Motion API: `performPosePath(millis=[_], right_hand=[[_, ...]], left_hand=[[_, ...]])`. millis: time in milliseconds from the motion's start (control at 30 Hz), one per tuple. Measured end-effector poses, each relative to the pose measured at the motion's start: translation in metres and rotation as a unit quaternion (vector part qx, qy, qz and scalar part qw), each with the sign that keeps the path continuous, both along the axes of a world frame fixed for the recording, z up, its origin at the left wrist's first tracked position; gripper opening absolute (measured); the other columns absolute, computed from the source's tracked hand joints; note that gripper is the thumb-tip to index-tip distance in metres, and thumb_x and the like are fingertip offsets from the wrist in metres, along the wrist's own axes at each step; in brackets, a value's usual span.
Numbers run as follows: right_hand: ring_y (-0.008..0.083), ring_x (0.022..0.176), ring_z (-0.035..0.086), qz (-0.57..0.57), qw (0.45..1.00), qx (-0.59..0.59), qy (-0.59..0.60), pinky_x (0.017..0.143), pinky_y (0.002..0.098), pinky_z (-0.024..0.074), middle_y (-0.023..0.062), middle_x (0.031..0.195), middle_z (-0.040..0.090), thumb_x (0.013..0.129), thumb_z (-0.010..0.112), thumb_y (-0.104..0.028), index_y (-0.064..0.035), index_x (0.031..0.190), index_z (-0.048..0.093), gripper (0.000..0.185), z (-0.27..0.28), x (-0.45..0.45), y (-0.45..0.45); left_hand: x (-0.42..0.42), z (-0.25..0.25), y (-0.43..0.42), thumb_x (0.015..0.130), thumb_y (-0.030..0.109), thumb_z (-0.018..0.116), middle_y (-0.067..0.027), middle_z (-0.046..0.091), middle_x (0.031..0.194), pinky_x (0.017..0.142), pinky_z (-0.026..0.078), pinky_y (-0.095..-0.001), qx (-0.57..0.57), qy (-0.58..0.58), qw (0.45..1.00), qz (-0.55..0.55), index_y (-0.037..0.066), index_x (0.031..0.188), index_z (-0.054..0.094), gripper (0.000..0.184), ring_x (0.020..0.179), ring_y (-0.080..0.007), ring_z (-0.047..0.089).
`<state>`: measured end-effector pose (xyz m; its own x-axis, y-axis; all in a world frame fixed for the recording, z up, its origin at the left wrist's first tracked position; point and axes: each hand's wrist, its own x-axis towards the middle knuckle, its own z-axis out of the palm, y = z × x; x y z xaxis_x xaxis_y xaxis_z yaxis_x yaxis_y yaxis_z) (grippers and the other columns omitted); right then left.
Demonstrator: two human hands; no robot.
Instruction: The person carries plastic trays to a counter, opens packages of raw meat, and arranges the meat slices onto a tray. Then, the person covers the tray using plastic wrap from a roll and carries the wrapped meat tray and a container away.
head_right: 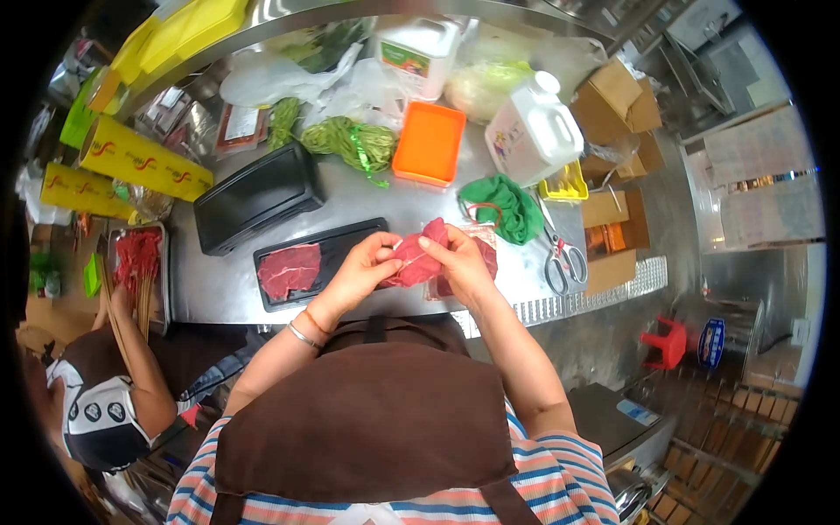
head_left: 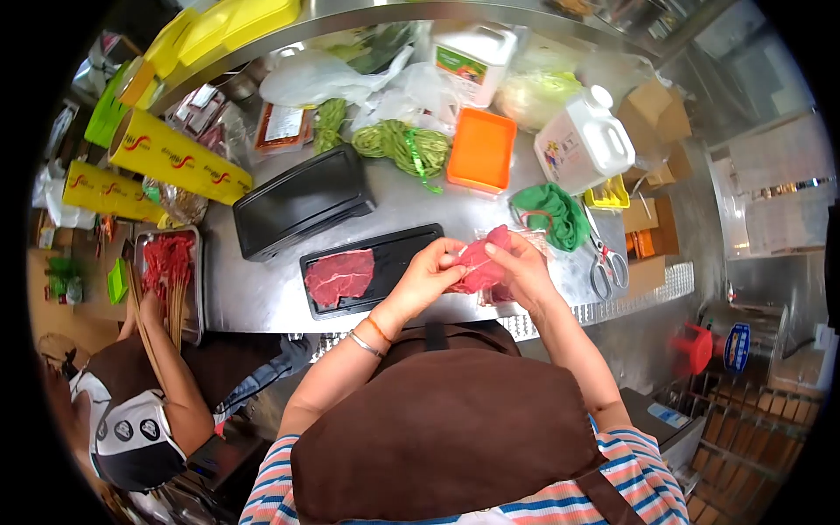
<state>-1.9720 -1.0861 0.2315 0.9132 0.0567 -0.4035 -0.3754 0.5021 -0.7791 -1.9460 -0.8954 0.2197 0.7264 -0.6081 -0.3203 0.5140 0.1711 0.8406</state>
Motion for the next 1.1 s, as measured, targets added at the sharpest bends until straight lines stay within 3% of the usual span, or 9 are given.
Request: performPosePath(millis=[100, 167, 267, 433, 500, 833, 933, 1067, 1100], right_hand=[[0.0123, 0.088, 0.06, -0.02, 1.0, 0.009, -0.002, 0.081, 0.0283, 0.0488, 0.0028, 0.093, 0.062, 0.086, 0.064, -0.01, -0.0052, 0.099, 0.057, 0.016, 0.004, 0.001, 0.023], [0.0124, 0.09, 0.059, -0.05, 0.998, 0.035, 0.012, 0.081, 0.0284, 0.0486, 0.0032, 0.094, 0.062, 0.088, 0.061, -0.009, -0.0056, 0.101, 0.057, 0.014, -0.002, 0.0, 0.034], [0.0155, 0.092, 0.06, -0.055, 0.997, 0.047, 0.014, 0.083, 0.0317, 0.0491, 0.0039, 0.099, 0.062, 0.089, 0.06, -0.012, -0.0052, 0.105, 0.056, 0.018, -0.008, -0.003, 0.056], [0.0139, 0.094, 0.059, -0.057, 0.998, -0.007, 0.001, 0.083, 0.0309, 0.0488, 0.0037, 0.101, 0.062, 0.09, 0.058, -0.011, -0.0059, 0.104, 0.056, 0.015, -0.007, -0.002, 0.084], [0.0105, 0.088, 0.059, -0.061, 0.998, -0.007, -0.022, 0.078, 0.027, 0.0495, 0.0026, 0.096, 0.063, 0.09, 0.059, -0.012, -0.0069, 0.102, 0.057, 0.013, -0.006, 0.0, 0.089], [0.0076, 0.082, 0.058, -0.025, 0.996, -0.081, -0.03, 0.073, 0.0212, 0.0479, 0.0011, 0.094, 0.062, 0.089, 0.059, -0.007, -0.0051, 0.106, 0.055, 0.017, -0.012, 0.003, 0.098], [0.0067, 0.082, 0.057, 0.033, 0.99, -0.134, -0.034, 0.073, 0.0197, 0.0467, 0.0009, 0.092, 0.061, 0.088, 0.059, -0.005, -0.0052, 0.108, 0.057, 0.02, -0.02, -0.004, 0.097], [0.0069, 0.081, 0.054, 0.034, 0.981, -0.184, -0.051, 0.072, 0.0207, 0.0464, 0.0001, 0.09, 0.059, 0.085, 0.062, -0.003, -0.0052, 0.105, 0.062, 0.02, -0.026, -0.007, 0.105], [0.0094, 0.081, 0.055, 0.031, 0.957, -0.275, -0.086, 0.072, 0.0222, 0.0468, 0.0021, 0.091, 0.059, 0.083, 0.064, -0.003, -0.004, 0.105, 0.062, 0.022, -0.029, -0.006, 0.105]], left_hand=[[-0.003, -0.027, 0.025, 0.089, 0.004, 0.051, -0.0084, 0.063, 0.097, 0.075, 0.053, -0.0312, -0.003, -0.031, 0.999, 0.025, 0.002, 0.108, 0.054, 0.019, 0.088, -0.0151, 0.062], [-0.009, -0.007, 0.038, 0.089, 0.004, 0.048, -0.0064, 0.062, 0.096, 0.077, 0.053, -0.0311, -0.077, 0.126, 0.984, 0.098, 0.002, 0.103, 0.056, 0.016, 0.087, -0.0147, 0.062], [-0.014, -0.015, 0.049, 0.09, 0.005, 0.047, -0.005, 0.062, 0.097, 0.079, 0.052, -0.0322, -0.115, 0.127, 0.965, 0.2, 0.004, 0.104, 0.057, 0.017, 0.087, -0.0144, 0.061], [-0.018, -0.011, 0.075, 0.088, 0.004, 0.049, -0.003, 0.062, 0.1, 0.082, 0.05, -0.0287, -0.164, 0.114, 0.96, 0.197, 0.004, 0.105, 0.059, 0.019, 0.093, -0.0124, 0.058], [-0.021, -0.013, 0.082, 0.087, 0.0, 0.049, -0.0026, 0.062, 0.102, 0.081, 0.047, -0.0245, -0.034, 0.012, 0.986, 0.16, 0.003, 0.104, 0.061, 0.021, 0.094, -0.0109, 0.057], [-0.024, -0.041, 0.12, 0.083, -0.004, 0.053, -0.0039, 0.061, 0.108, 0.081, 0.046, -0.0237, -0.021, 0.019, 0.987, 0.157, 0.001, 0.105, 0.063, 0.025, 0.096, -0.0105, 0.057], [-0.027, -0.024, 0.115, 0.081, -0.002, 0.059, -0.0065, 0.06, 0.11, 0.084, 0.046, -0.026, 0.059, -0.067, 0.979, 0.183, 0.001, 0.105, 0.063, 0.024, 0.099, -0.0141, 0.057], [-0.022, -0.014, 0.115, 0.076, 0.002, 0.066, -0.0109, 0.059, 0.11, 0.087, 0.046, -0.0298, 0.234, -0.278, 0.915, 0.177, 0.002, 0.104, 0.062, 0.029, 0.101, -0.0227, 0.058], [-0.018, -0.012, 0.114, 0.074, 0.003, 0.067, -0.0124, 0.059, 0.111, 0.087, 0.046, -0.0312, 0.276, -0.316, 0.894, 0.158, 0.002, 0.104, 0.062, 0.03, 0.102, -0.0259, 0.058]])
